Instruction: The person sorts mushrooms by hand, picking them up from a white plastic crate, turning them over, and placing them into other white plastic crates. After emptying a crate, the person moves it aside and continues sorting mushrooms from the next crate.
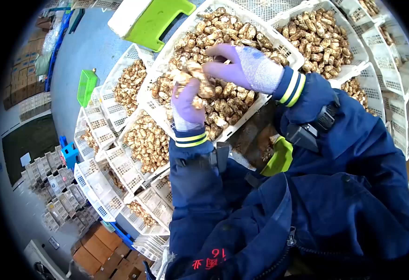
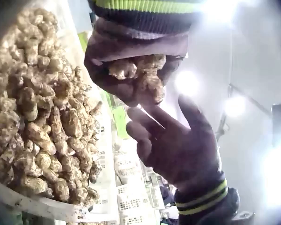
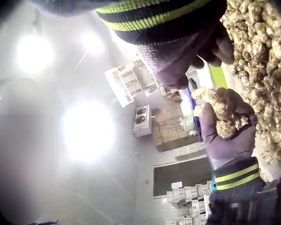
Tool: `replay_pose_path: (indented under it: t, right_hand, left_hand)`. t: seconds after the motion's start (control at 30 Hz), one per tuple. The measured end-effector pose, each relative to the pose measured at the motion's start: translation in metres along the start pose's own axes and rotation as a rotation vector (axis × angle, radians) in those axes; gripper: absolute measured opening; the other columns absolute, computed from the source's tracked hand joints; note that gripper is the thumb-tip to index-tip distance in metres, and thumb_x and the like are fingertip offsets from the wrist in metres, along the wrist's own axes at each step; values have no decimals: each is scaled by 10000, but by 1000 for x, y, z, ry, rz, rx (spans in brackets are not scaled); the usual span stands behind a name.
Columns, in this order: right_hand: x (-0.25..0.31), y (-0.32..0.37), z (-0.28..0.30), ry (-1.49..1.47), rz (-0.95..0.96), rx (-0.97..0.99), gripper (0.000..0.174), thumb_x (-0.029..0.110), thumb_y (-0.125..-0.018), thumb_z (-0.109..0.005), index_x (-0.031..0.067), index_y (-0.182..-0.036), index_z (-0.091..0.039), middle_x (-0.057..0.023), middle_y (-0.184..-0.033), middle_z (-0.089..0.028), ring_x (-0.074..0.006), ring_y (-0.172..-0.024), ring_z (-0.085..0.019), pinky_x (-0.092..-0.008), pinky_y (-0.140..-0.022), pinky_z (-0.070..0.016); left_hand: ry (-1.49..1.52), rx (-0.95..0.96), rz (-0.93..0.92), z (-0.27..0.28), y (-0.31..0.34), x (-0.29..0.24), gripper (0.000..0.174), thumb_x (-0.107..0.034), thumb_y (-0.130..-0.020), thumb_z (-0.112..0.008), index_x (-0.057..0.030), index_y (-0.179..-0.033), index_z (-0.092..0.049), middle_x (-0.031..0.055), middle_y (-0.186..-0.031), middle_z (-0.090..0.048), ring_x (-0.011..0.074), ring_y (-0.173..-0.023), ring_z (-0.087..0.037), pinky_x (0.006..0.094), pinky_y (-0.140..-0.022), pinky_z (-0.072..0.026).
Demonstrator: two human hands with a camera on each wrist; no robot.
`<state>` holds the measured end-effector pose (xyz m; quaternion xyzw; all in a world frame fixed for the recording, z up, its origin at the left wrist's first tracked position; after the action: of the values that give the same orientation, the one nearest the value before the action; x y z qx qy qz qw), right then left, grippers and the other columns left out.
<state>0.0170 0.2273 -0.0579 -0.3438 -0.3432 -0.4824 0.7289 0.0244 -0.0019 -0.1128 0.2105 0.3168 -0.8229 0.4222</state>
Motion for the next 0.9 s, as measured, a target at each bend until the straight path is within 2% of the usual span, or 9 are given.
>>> replay_pose_path:
  t: [0.1,0.23,0.4,0.5,0.6,0.7,0.77,0.8,0.9]
  right_hand:
    - [-8,-4,-14,7,131,53,310,266,-920,-551,135,-1194,-613,-153,-1057,-641,-285,-943,-648,-368,-832,-521]
    - [8,-7,-4,-275,-329,207,263,259,-914,-551,56,-1033,-668,-129,-944,-663,-234,-725,-674,-348,-718,-527]
    - [8,-7,-4,-119,-201,170,282,266,-912,-539,28,-1008,-655,-145,-934,-665,-277,-817,-665,-375,-743,-520]
    - [12,-8,-12,-113,-165,82,277,255,-909,-550,15,-1014,-640,-149,-959,-660,-300,-872,-644,-393,-735,-511]
    - [26,-15,-20,-290,13,134,255,213,-915,-563,19,-1057,-648,-143,-1015,-646,-288,-905,-643,-361,-771,-513]
    - [41,-11,-37,-440,137,162,297,201,-917,-566,26,-1147,-637,-68,-934,-668,-174,-814,-657,-307,-690,-520]
    - [71,-6,-24,-578,-252,410,322,189,-914,-567,44,-1195,-627,-39,-925,-654,-122,-649,-631,-264,-582,-499]
    - [68,-5,-33,-612,-263,415,328,207,-916,-566,46,-1193,-631,-40,-914,-648,-101,-512,-579,-228,-493,-459]
    - [62,-6,-43,-453,-74,535,377,230,-935,-556,15,-1241,-600,-69,-1073,-651,-144,-926,-639,-267,-809,-500]
  left_hand:
    - [-230,179,-135,3,-11,-35,347,-63,-811,-530,-64,-1141,-638,89,-1079,-694,224,-1036,-658,513,-1076,-349]
    - [-27,93,152,17,4,-46,386,7,-723,-605,-54,-1104,-629,74,-1004,-699,230,-1040,-652,480,-1035,-400]
    - [1434,-754,743,103,-6,91,589,-351,-869,-643,24,-1296,-487,175,-1102,-615,294,-1051,-607,450,-999,-479]
    - [1645,-1072,932,171,-41,91,763,-535,-910,-512,23,-1397,-326,222,-1496,-292,366,-1407,-262,552,-1153,-235]
    - [988,-512,864,128,-12,29,603,-371,-902,-484,-9,-1372,-378,205,-1413,-340,333,-1316,-318,497,-1081,-277]
    - [229,-52,227,62,22,-65,413,-51,-826,-508,-12,-1237,-528,173,-1092,-535,309,-998,-532,395,-841,-422]
    - [127,-86,154,32,41,-75,429,114,-741,-498,-26,-1136,-592,140,-823,-580,297,-722,-592,367,-599,-464]
    - [45,-109,127,29,55,-74,345,-18,-835,-489,-2,-1167,-583,192,-1009,-586,329,-934,-578,380,-773,-467]
    - [240,-215,303,48,74,-90,238,-70,-921,-485,39,-1086,-618,212,-1032,-645,354,-979,-638,356,-830,-511]
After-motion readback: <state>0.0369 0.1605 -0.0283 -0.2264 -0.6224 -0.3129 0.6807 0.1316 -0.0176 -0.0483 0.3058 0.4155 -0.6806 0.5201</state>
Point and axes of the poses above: each hand's wrist, its own y-axis away from the middle knuckle, its own z-axis out of the back of the hand, x = y × z, the point moved 1 cm from there along -y, towards the middle knuckle
